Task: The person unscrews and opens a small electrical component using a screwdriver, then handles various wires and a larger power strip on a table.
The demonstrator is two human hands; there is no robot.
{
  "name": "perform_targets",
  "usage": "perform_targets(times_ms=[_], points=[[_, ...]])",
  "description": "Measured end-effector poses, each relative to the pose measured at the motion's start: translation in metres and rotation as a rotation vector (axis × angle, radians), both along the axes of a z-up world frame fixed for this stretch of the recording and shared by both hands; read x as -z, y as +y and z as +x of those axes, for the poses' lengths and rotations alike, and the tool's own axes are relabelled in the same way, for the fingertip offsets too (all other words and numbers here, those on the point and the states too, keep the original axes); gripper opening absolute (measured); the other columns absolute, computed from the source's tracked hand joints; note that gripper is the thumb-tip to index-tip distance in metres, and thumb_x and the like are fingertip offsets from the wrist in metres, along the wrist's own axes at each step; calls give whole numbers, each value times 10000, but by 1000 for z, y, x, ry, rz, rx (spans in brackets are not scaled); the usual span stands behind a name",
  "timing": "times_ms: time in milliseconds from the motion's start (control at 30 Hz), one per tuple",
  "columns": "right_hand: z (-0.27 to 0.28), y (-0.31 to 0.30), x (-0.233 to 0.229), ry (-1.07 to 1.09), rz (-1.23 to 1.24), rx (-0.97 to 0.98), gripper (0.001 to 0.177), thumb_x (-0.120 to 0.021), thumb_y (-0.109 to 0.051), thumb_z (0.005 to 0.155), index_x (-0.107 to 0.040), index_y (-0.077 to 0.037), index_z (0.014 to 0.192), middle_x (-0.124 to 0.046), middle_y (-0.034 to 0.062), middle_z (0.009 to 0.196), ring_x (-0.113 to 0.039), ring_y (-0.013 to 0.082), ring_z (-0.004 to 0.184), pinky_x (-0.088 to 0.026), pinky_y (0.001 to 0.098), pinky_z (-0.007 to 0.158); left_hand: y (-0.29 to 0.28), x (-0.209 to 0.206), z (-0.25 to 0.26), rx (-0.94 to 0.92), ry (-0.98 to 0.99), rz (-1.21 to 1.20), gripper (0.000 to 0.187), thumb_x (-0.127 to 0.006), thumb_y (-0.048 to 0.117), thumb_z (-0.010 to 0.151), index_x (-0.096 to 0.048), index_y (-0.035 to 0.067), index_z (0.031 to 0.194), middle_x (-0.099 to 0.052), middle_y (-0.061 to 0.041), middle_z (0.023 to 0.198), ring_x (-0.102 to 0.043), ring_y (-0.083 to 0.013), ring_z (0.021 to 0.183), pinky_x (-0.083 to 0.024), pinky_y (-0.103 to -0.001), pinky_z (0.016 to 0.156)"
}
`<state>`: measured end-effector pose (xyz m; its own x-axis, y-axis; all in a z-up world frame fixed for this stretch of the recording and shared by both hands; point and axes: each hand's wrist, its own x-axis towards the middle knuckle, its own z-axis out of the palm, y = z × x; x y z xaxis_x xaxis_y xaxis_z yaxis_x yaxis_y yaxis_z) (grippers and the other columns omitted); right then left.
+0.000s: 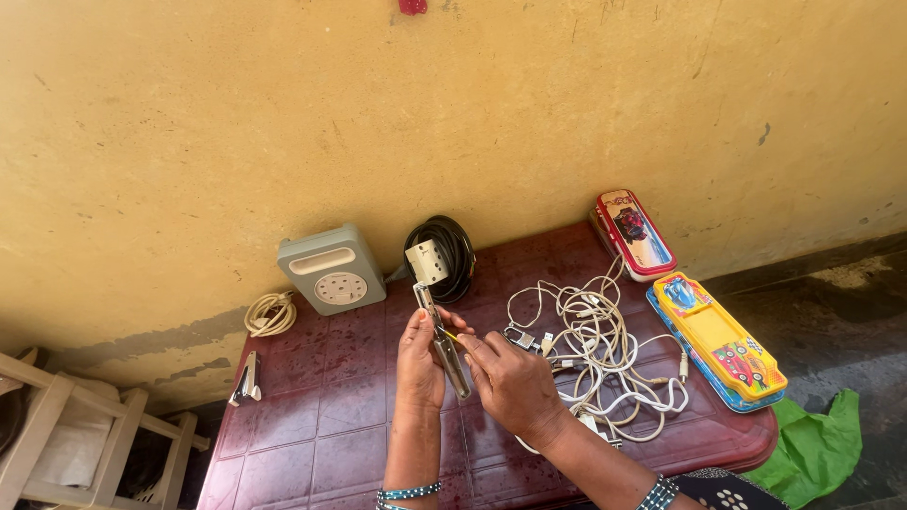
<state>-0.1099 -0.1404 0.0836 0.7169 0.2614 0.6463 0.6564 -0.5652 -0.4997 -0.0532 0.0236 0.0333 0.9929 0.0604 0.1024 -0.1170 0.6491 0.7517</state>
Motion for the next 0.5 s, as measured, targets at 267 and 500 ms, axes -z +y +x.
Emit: perform_targets(times_ms=[267, 500], points=[[20, 1, 18, 506, 324, -162, 276, -655, -256, 967, -726, -28, 1104, -796, 126, 871, -753, 211, 726, -551, 340, 661, -7, 1, -4, 38, -47, -137, 275, -503, 292, 1048, -607, 41, 1004, -719, -227, 962, -716, -361, 960, -587, -495, 885], [18, -1, 16, 312, 314, -207, 286, -644, -265, 967, -721, -30, 1110, -790, 127, 877, -765, 235, 708, -562, 329, 620, -4, -14, -6, 109, -72, -272, 331, -481, 304, 1046, -608, -2, 1040, -723, -270, 1046, -705, -413, 1038, -569, -553, 985]])
